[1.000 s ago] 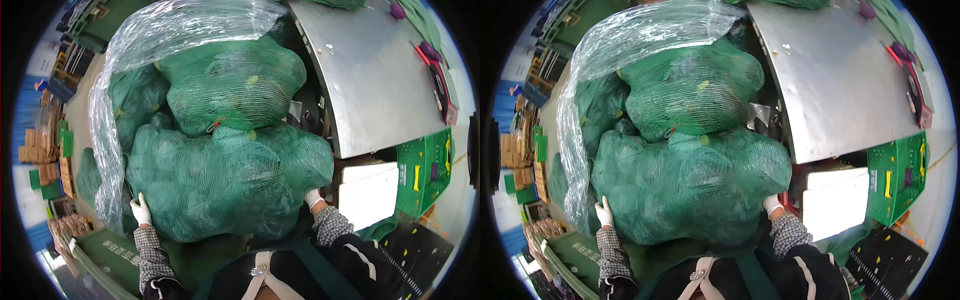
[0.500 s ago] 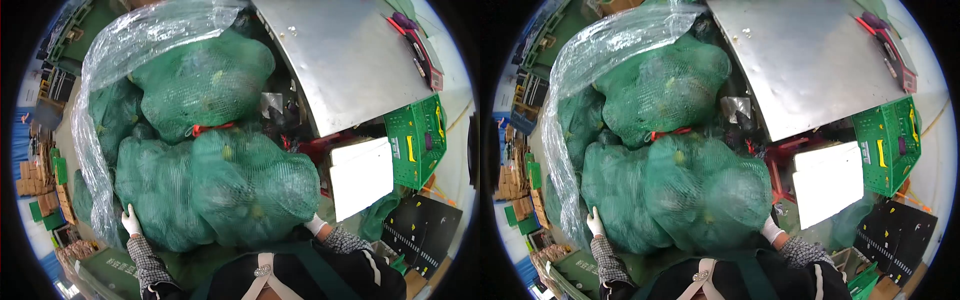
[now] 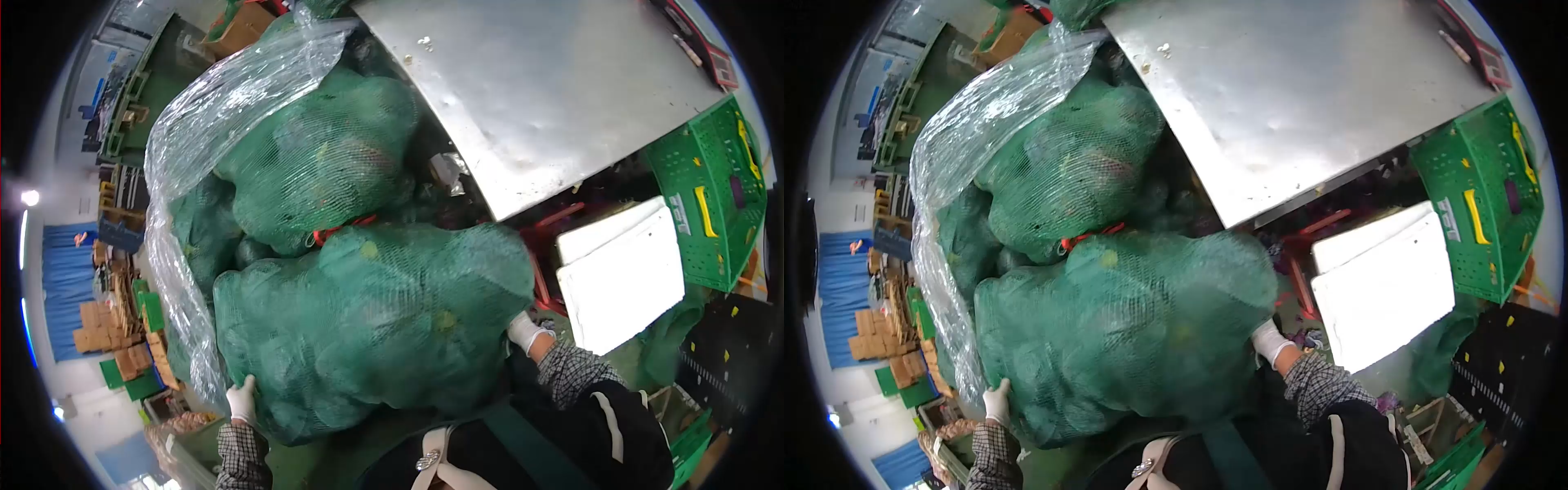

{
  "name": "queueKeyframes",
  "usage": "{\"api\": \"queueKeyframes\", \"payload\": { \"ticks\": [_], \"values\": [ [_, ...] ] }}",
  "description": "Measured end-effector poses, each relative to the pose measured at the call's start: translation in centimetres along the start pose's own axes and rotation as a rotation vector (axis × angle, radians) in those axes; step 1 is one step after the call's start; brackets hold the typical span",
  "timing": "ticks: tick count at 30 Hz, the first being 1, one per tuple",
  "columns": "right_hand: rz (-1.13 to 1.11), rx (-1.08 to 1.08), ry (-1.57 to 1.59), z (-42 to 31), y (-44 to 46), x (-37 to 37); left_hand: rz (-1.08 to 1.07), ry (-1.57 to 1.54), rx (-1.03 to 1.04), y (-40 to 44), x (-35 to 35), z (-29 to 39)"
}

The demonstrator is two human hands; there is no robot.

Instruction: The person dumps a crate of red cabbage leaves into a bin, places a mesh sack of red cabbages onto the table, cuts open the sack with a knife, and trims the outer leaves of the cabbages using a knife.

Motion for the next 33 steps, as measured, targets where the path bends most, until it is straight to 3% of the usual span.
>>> {"api": "queueKeyframes", "payload": {
  "ticks": [3, 6, 14, 15, 18, 19, 21, 23, 26, 27, 29, 31, 33],
  "values": [
    [-0.024, 0.022, 0.017, -0.7, 1.0, 0.7, -0.108, 0.142, -0.075, -6.2, 0.2, 0.9],
    [-0.049, 0.025, 0.039, -1.9, 0.5, 1.2, -0.114, 0.064, -0.143, -9.6, 0.2, 2.5],
    [-0.188, -0.011, 0.175, -4.5, -6.5, 3.3, -0.203, -0.112, -0.060, -13.5, 1.3, 5.7],
    [-0.138, -0.075, -0.045, -4.8, -8.4, 3.3, -0.193, -0.059, -0.037, -13.1, 0.8, 5.0],
    [-0.159, -0.205, -0.257, -5.5, -12.7, 3.1, -0.238, -0.073, 0.012, -12.2, 0.5, 3.9],
    [-0.058, -0.258, -0.203, -5.8, -15.3, 3.9, -0.256, -0.066, 0.004, -12.0, 0.9, 4.1],
    [0.002, -0.302, -0.233, -5.4, -14.3, -0.5, -0.294, -0.072, -0.010, -11.9, 1.8, 4.2],
    [0.169, -0.296, -0.467, -6.8, -16.1, -3.8, -0.339, -0.092, -0.012, -12.3, 3.1, 4.4],
    [0.196, -0.675, -0.492, -7.0, -11.2, -13.7, -0.419, -0.156, 0.007, -12.5, 4.2, 3.5],
    [-0.067, -0.600, -0.254, -7.0, -10.5, -15.1, -0.425, -0.135, -0.002, -13.1, 4.3, 3.7],
    [-0.104, -0.446, -0.202, -7.2, -16.9, -11.2, -0.433, -0.053, 0.137, -13.8, 4.8, 4.8],
    [-0.121, -0.387, -0.194, -7.5, -21.5, -9.7, -0.415, 0.018, 0.143, -15.3, 3.6, 4.2],
    [-0.125, -0.514, -0.194, -8.3, -23.6, -9.3, -0.432, -0.100, 0.126, -18.3, 3.7, 6.4]
  ]
}}
Point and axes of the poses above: each hand's wrist, its own y-axis towards the middle knuckle, its own x-axis out of the palm, z = x × y, the point moved 2 cm from there along y, towards the middle knuckle, and after that the axes turned 8 degrees about -z, right-handed, at the moved point
